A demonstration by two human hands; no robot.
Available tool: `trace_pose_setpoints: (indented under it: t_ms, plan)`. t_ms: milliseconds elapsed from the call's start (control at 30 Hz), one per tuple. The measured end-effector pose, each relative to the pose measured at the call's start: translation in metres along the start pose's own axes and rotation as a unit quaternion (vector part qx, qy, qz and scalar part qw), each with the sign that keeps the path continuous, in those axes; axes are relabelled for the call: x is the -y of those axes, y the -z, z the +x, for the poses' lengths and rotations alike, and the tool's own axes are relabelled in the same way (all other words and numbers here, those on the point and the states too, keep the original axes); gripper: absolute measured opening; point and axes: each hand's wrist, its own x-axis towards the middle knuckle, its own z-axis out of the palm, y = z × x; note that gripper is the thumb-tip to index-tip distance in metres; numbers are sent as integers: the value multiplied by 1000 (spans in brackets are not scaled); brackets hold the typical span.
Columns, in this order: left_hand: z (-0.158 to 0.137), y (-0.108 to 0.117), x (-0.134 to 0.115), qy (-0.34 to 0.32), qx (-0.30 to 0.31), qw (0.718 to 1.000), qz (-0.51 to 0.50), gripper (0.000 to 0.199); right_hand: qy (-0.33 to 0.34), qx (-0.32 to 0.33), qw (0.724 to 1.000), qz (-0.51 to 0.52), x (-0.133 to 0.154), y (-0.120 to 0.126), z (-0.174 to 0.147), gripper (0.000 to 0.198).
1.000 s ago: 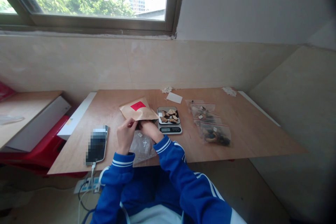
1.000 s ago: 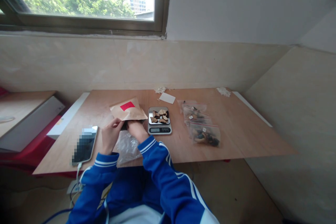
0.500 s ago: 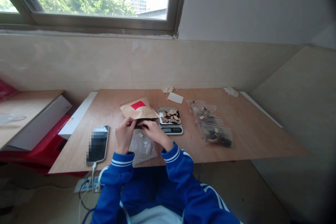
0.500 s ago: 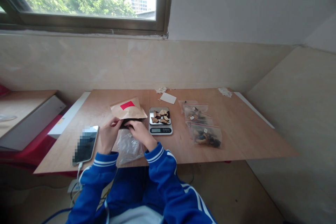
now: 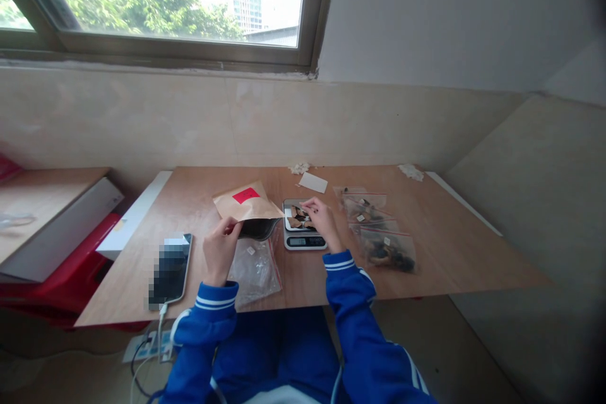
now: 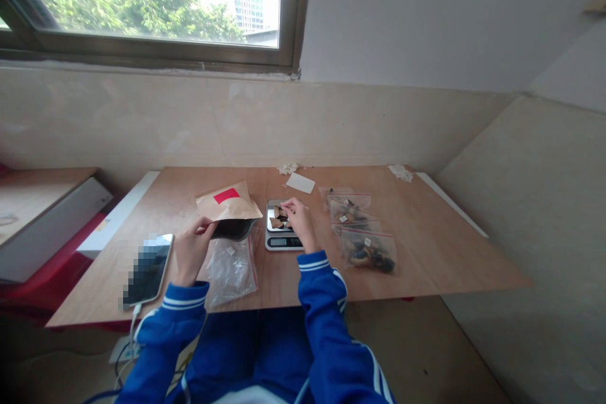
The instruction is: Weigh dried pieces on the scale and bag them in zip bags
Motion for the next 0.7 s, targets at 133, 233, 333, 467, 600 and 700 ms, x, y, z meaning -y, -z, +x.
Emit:
trace_pose_setpoints:
  t_ms: [133, 233, 333, 467, 600, 700]
  plan:
    - [0, 4, -1, -1, -5, 1000, -1, 19, 36, 29, 992, -115, -11, -8, 37, 12]
    - [0, 7, -2, 1, -1, 1000, -9, 19, 35, 62, 985, -158, -14, -14, 44, 12]
    - [0, 9, -2, 1, 1, 1000, -12, 21, 55, 58, 984, -157, -7, -13, 31, 14]
    - [1, 4, -3, -5, -7, 1000, -12, 20, 119, -26, 989, -90, 29, -8, -10, 24]
    - [-1, -4, -4, -15, -14, 1000, -2, 21, 168, 53, 984, -17, 82, -24, -59, 23]
    - [-4, -5, -6, -28, -29, 999, 4, 23, 185, 169, 968, -18, 104, -49, -76, 31]
